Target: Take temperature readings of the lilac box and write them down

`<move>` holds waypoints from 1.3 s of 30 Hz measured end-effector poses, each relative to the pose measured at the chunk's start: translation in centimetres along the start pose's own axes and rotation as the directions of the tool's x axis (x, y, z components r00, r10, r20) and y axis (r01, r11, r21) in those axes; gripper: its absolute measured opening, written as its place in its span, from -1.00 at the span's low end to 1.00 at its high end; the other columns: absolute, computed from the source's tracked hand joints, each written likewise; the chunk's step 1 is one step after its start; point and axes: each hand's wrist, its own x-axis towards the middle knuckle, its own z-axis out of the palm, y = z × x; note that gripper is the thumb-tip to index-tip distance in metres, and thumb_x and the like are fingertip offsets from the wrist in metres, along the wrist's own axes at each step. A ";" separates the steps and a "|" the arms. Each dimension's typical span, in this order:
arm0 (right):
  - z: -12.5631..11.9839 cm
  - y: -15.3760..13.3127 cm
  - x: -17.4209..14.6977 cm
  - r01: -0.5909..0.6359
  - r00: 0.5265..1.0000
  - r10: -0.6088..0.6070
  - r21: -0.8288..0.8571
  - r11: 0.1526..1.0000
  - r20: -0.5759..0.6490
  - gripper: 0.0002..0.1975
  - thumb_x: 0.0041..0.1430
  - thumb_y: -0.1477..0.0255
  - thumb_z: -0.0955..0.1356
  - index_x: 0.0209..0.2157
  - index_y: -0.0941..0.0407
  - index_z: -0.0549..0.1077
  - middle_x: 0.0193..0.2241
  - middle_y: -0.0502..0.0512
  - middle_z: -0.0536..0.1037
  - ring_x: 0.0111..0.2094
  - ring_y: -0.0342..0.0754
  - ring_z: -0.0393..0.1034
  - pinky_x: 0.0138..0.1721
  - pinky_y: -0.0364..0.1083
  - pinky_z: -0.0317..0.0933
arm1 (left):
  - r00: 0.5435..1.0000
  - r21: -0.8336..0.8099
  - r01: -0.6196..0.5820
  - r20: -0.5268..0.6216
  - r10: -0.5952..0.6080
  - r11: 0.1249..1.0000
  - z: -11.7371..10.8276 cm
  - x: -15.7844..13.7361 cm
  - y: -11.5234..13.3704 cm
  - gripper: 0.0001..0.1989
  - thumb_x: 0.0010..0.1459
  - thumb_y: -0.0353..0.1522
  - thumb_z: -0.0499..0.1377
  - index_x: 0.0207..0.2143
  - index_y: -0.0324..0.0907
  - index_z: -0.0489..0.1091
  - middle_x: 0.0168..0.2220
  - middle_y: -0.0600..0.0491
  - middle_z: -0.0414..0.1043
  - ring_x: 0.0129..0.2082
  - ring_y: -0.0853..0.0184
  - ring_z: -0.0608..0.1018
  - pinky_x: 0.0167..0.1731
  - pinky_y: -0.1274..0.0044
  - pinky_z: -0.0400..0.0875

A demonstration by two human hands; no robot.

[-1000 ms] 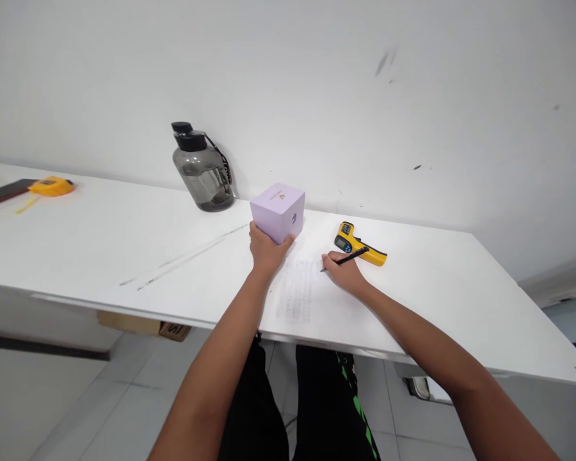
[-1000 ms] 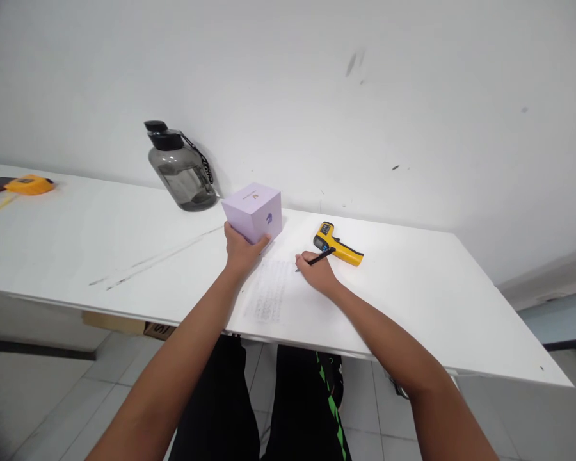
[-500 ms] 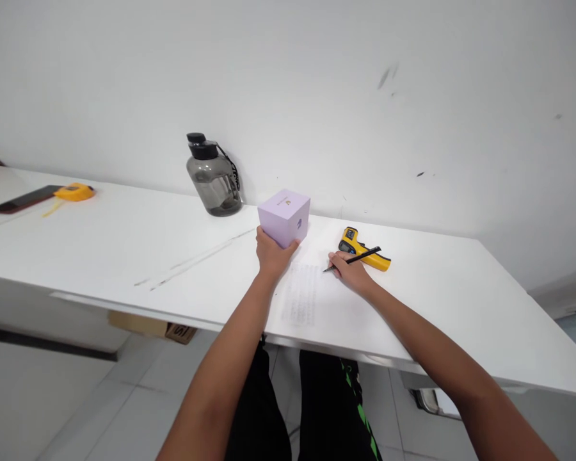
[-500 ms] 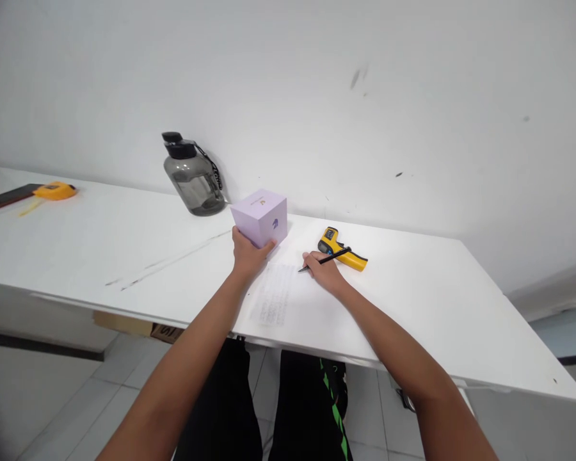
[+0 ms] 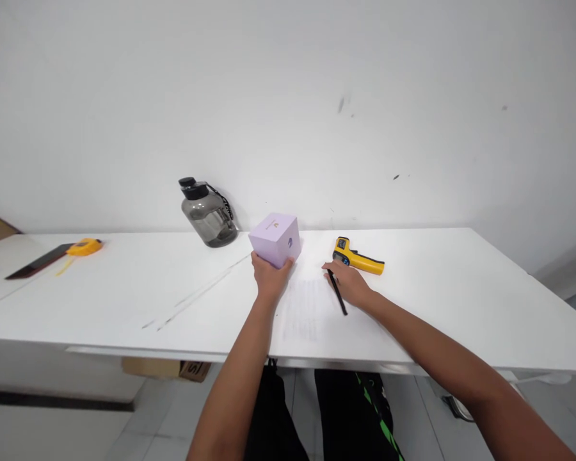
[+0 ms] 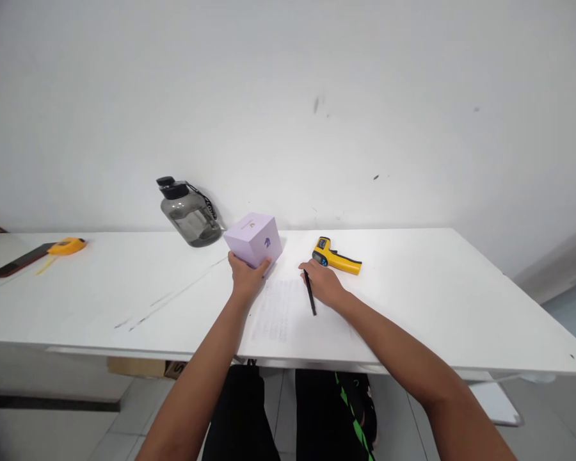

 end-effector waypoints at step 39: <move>-6.4 0.8 1.8 -0.542 0.775 0.623 0.393 0.743 -0.108 -0.46 0.21 -0.10 0.39 -0.07 0.08 0.51 -0.23 0.12 0.58 -0.20 0.10 0.49 -0.18 0.02 0.34 | 1.000 -0.162 -0.006 0.024 0.010 0.987 0.2 0.5 -0.8 0.05 -0.01 0.00 0.52 0.39 0.01 0.06 0.36 -0.22 0.39 0.33 -0.06 0.52 0.29 0.12 0.44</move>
